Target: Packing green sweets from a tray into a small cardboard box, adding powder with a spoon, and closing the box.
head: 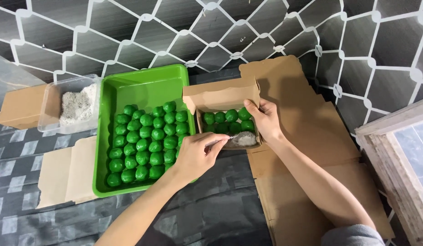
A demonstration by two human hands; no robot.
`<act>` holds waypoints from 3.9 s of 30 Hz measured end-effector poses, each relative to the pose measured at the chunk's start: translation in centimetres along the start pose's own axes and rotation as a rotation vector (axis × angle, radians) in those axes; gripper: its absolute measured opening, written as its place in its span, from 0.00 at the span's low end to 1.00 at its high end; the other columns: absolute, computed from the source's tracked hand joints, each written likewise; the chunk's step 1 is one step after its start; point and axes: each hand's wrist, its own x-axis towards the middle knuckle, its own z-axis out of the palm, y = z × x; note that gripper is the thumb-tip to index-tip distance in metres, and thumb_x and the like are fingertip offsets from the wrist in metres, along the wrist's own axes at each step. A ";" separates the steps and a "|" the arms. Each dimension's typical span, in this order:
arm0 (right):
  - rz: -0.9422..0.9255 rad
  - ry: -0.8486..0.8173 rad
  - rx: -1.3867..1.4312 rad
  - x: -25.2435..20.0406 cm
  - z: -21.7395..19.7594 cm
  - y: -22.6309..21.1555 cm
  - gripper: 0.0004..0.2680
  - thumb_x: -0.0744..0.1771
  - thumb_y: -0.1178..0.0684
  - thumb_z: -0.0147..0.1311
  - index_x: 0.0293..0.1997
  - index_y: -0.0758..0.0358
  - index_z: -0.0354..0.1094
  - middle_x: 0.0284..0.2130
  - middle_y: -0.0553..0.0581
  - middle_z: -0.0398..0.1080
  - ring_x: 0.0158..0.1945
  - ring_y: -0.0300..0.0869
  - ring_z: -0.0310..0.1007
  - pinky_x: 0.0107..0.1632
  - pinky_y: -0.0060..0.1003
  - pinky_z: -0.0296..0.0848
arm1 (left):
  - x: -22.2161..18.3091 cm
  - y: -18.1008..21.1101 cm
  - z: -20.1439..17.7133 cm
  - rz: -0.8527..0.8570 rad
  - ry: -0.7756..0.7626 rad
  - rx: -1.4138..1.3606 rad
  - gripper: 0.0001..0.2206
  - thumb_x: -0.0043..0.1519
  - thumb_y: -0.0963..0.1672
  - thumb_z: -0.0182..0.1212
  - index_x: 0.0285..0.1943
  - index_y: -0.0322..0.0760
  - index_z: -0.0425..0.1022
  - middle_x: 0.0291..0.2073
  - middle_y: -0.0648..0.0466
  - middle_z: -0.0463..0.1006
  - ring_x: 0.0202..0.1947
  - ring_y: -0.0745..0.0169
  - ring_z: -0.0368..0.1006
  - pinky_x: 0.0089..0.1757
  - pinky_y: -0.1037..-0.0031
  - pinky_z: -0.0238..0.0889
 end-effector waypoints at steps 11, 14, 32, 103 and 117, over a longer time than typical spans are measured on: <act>-0.011 -0.021 0.005 -0.4 0.0 -0.7 0.05 0.67 0.53 0.64 0.35 0.62 0.77 0.22 0.45 0.68 0.29 0.29 0.64 0.36 0.25 0.69 | 0.3 0.3 -0.5 0.020 -0.056 0.027 0.07 0.62 0.40 0.62 0.41 0.43 0.85 0.22 0.54 0.82 0.17 0.58 0.74 0.21 0.75 0.67; -0.022 -0.028 0.031 0.0 -0.2 0.0 0.04 0.67 0.54 0.64 0.37 0.62 0.78 0.23 0.46 0.70 0.30 0.29 0.66 0.38 0.27 0.71 | 0.0 0.1 -0.9 0.035 -0.050 0.069 0.07 0.62 0.40 0.62 0.41 0.44 0.85 0.22 0.55 0.82 0.19 0.57 0.75 0.24 0.74 0.69; -0.071 -0.044 0.041 0.0 -0.4 -0.2 0.04 0.68 0.55 0.63 0.33 0.59 0.76 0.21 0.42 0.65 0.29 0.27 0.60 0.36 0.23 0.64 | -1.2 0.1 -3.1 0.093 -0.059 0.249 0.06 0.64 0.42 0.60 0.40 0.47 0.83 0.23 0.60 0.80 0.20 0.58 0.76 0.29 0.72 0.70; 0.142 0.035 0.060 -3.2 4.4 -11.5 0.07 0.63 0.56 0.67 0.30 0.61 0.69 0.18 0.44 0.56 0.24 0.29 0.59 0.33 0.25 0.63 | -2.6 -25.6 -27.7 -0.770 0.791 0.599 0.07 0.58 0.42 0.64 0.34 0.57 0.81 0.19 0.63 0.77 0.26 0.63 0.79 0.38 0.80 0.67; 0.105 -0.035 0.035 -2.9 3.3 -10.0 0.05 0.66 0.56 0.64 0.35 0.62 0.70 0.20 0.44 0.58 0.27 0.29 0.61 0.35 0.26 0.65 | -4.9 -21.5 -30.2 -0.757 1.018 0.009 0.03 0.59 0.36 0.61 0.32 0.31 0.76 0.26 0.46 0.75 0.31 0.59 0.81 0.37 0.76 0.87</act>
